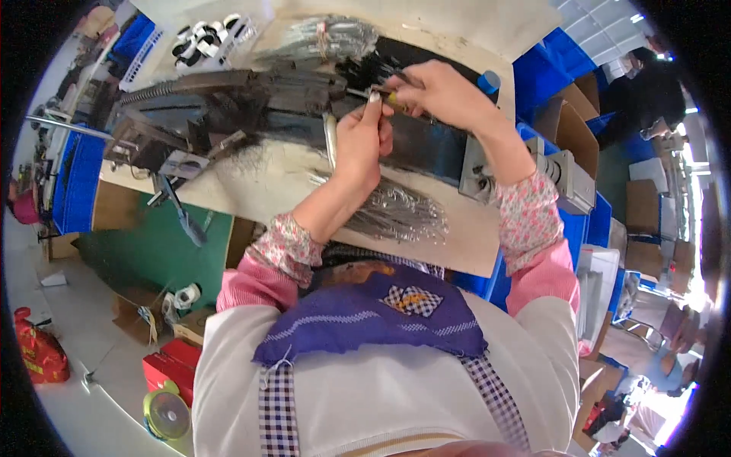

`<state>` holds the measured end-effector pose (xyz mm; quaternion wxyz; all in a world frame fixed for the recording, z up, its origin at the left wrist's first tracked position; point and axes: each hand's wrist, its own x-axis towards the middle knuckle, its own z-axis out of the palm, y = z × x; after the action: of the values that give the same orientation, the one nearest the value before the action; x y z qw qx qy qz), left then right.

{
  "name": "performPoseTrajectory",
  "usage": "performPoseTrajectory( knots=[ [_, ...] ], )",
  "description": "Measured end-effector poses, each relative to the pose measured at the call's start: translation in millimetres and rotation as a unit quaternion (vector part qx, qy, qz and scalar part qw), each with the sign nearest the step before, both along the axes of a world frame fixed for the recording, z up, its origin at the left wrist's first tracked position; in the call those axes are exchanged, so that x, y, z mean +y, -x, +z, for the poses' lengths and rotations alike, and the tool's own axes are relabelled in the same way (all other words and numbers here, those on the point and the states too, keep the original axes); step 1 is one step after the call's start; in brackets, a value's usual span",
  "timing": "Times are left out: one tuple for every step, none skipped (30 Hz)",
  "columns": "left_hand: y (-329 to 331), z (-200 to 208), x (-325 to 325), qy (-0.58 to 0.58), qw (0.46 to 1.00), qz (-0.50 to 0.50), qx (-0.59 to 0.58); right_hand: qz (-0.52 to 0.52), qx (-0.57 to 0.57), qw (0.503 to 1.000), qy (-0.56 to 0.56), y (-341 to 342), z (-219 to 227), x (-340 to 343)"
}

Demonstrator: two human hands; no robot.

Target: The recorder is inserting bunches of metal wires into a small holder component using an assembly fixture.

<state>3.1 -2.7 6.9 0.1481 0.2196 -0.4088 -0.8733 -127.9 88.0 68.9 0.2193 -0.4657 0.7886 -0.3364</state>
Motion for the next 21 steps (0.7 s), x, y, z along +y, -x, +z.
performPoseTrajectory(
  knots=[
    [-3.2, -3.3, 4.2, -0.008, 1.000, 0.000, -0.002, -0.007, -0.008, 1.000, -0.010, -1.4, 1.7, 1.6],
    [0.3, -4.3, -0.4, -0.012, 1.000, -0.005, 0.009, -0.002, 0.020, 0.999, -0.034, -0.8, 3.5, -3.5],
    [2.6, -4.5, -4.2, -0.015, 1.000, -0.009, 0.020, -0.004, 0.021, 0.999, -0.035, -2.0, 1.6, -4.8],
    [-3.8, -5.1, -2.9, -0.026, 1.000, -0.005, 0.014, -0.009, -0.012, 0.999, -0.048, -6.3, -3.2, -3.4],
    [-4.5, -5.3, -2.6, -0.028, 0.999, -0.002, 0.023, -0.010, -0.038, 0.997, -0.062, -7.4, -3.1, -3.2],
    [-4.4, -6.2, -2.9, -0.037, 0.999, -0.003, 0.010, -0.010, -0.038, 0.996, -0.078, -8.9, -0.5, -4.0],
    [-2.9, -5.8, -4.2, -0.045, 0.999, -0.003, -0.004, -0.018, -0.056, 0.996, -0.074, -9.2, 1.5, -4.6],
    [-5.4, -5.4, -2.5, -0.048, 0.999, -0.003, -0.005, -0.006, -0.064, 0.996, -0.066, -8.2, 1.7, -3.1],
    [-5.0, -4.4, -2.1, -0.051, 0.999, -0.001, -0.007, 0.006, -0.073, 0.996, -0.059, -6.4, 1.7, -1.6],
    [-3.5, -3.0, -2.0, -0.047, 0.999, 0.001, 0.008, -0.001, -0.092, 0.995, -0.050, -3.0, 1.4, -2.3],
    [-4.9, -1.8, -0.2, -0.042, 0.999, -0.001, 0.017, -0.013, -0.115, 0.993, -0.038, -0.8, -0.2, -0.5],
    [-3.6, 0.2, -1.5, -0.049, 0.999, -0.004, 0.023, 0.007, -0.147, 0.989, -0.020, 4.9, 1.9, -1.0],
    [-2.9, -1.5, -1.1, -0.046, 0.999, -0.008, 0.015, -0.001, -0.176, 0.984, -0.030, 7.2, 9.6, 0.3],
    [-1.2, -2.3, -1.1, -0.048, 0.999, -0.017, 0.020, -0.014, -0.176, 0.984, -0.033, 13.4, 13.4, 0.1],
    [0.3, -3.1, -0.6, -0.051, 0.998, -0.029, 0.026, -0.030, -0.174, 0.984, -0.036, 24.0, 17.3, 0.6],
    [1.4, -3.9, 0.1, -0.057, 0.998, -0.036, 0.015, -0.013, -0.215, 0.976, 0.038, 46.8, 27.8, 0.6],
    [5.2, -5.6, -1.2, -0.053, 0.998, -0.041, 0.010, 0.006, -0.252, 0.961, 0.110, 67.5, 40.6, 1.3],
    [5.3, -7.9, -1.8, -0.049, 0.998, -0.024, 0.023, 0.039, -0.138, 0.987, 0.072, 64.0, 53.3, -1.7],
    [5.2, -10.3, -2.7, -0.045, 0.998, -0.008, 0.038, 0.038, -0.144, 0.986, 0.074, 55.3, 57.7, -5.3],
    [10.7, -9.9, -6.2, -0.045, 0.998, -0.012, 0.045, -0.012, -0.151, 0.988, 0.030, 48.1, 65.8, -5.3],
    [12.9, -8.4, -6.9, -0.045, 0.998, -0.023, 0.046, -0.062, -0.158, 0.985, -0.015, 46.1, 70.2, -3.3]
  ],
)
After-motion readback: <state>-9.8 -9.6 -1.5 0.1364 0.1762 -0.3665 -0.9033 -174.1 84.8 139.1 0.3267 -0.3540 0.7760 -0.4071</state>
